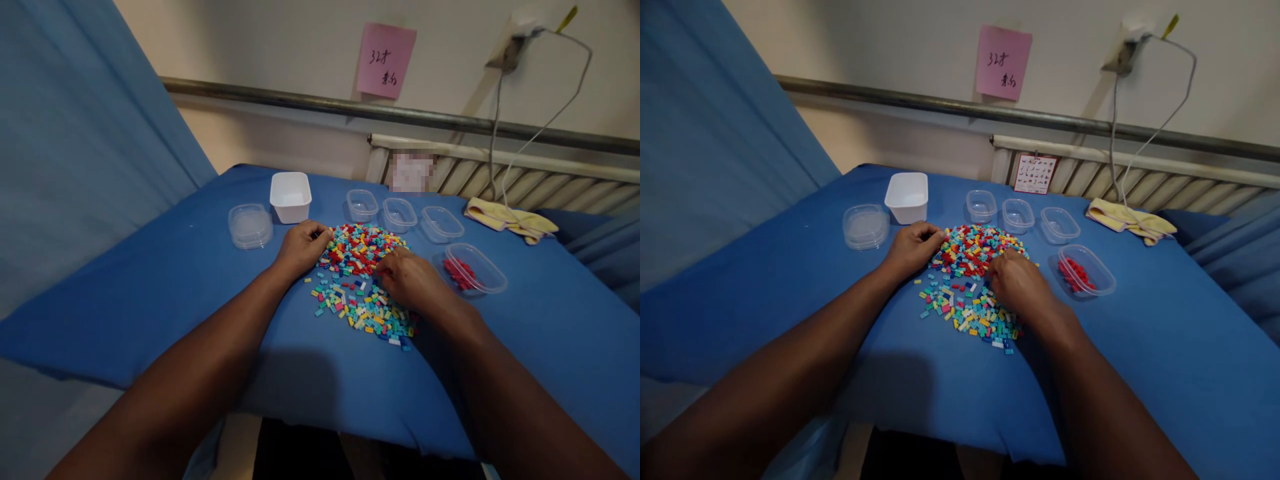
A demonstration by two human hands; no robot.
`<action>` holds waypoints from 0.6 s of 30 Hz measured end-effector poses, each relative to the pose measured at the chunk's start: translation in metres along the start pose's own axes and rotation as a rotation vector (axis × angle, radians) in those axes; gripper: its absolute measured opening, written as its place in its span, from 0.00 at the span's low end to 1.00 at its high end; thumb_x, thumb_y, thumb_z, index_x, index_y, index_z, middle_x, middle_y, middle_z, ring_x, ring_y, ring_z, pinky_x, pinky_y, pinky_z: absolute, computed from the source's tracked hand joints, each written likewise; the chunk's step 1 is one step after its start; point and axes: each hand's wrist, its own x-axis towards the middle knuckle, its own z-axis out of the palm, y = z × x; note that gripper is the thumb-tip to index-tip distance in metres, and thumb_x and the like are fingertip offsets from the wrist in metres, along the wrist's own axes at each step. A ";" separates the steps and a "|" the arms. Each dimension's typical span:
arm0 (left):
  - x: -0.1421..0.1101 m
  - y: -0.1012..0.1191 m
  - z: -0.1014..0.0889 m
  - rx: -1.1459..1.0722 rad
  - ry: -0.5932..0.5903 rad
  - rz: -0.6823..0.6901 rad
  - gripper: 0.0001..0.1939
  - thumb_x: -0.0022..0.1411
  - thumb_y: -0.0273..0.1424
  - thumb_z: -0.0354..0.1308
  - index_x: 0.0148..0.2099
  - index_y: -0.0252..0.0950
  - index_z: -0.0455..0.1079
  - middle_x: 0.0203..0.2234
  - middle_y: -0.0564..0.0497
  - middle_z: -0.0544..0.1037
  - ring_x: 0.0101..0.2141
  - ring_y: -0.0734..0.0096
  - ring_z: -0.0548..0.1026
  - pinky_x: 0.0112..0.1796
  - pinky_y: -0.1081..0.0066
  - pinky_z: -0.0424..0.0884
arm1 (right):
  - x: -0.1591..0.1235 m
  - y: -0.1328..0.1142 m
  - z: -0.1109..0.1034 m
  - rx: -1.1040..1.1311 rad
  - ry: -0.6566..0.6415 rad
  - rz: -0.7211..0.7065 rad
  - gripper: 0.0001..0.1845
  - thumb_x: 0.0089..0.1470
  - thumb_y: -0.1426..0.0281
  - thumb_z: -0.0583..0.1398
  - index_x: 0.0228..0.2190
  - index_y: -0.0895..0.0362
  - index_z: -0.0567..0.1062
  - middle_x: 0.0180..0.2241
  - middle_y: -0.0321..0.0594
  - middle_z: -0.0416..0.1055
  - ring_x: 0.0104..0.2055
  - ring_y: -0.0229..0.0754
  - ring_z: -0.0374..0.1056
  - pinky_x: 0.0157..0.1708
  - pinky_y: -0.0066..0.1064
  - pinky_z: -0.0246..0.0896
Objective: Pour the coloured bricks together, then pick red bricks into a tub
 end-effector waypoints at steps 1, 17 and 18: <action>0.000 0.000 0.000 -0.003 0.001 0.002 0.13 0.68 0.40 0.62 0.36 0.38 0.82 0.37 0.50 0.85 0.38 0.63 0.80 0.43 0.65 0.74 | 0.000 0.000 0.000 0.003 0.007 0.009 0.12 0.61 0.75 0.60 0.40 0.54 0.85 0.41 0.48 0.79 0.44 0.49 0.74 0.41 0.35 0.63; 0.002 -0.002 -0.001 0.016 0.000 0.001 0.14 0.68 0.42 0.61 0.38 0.39 0.82 0.35 0.50 0.84 0.38 0.63 0.80 0.42 0.66 0.74 | -0.052 0.108 -0.057 -0.036 0.243 0.607 0.14 0.55 0.64 0.63 0.41 0.55 0.84 0.35 0.47 0.82 0.35 0.52 0.74 0.34 0.39 0.60; 0.003 -0.002 -0.001 0.015 0.002 0.000 0.14 0.68 0.42 0.61 0.38 0.39 0.82 0.35 0.50 0.84 0.38 0.63 0.80 0.42 0.67 0.74 | -0.052 0.110 -0.055 -0.052 0.227 0.605 0.16 0.56 0.63 0.63 0.43 0.56 0.85 0.37 0.49 0.83 0.36 0.53 0.75 0.34 0.39 0.60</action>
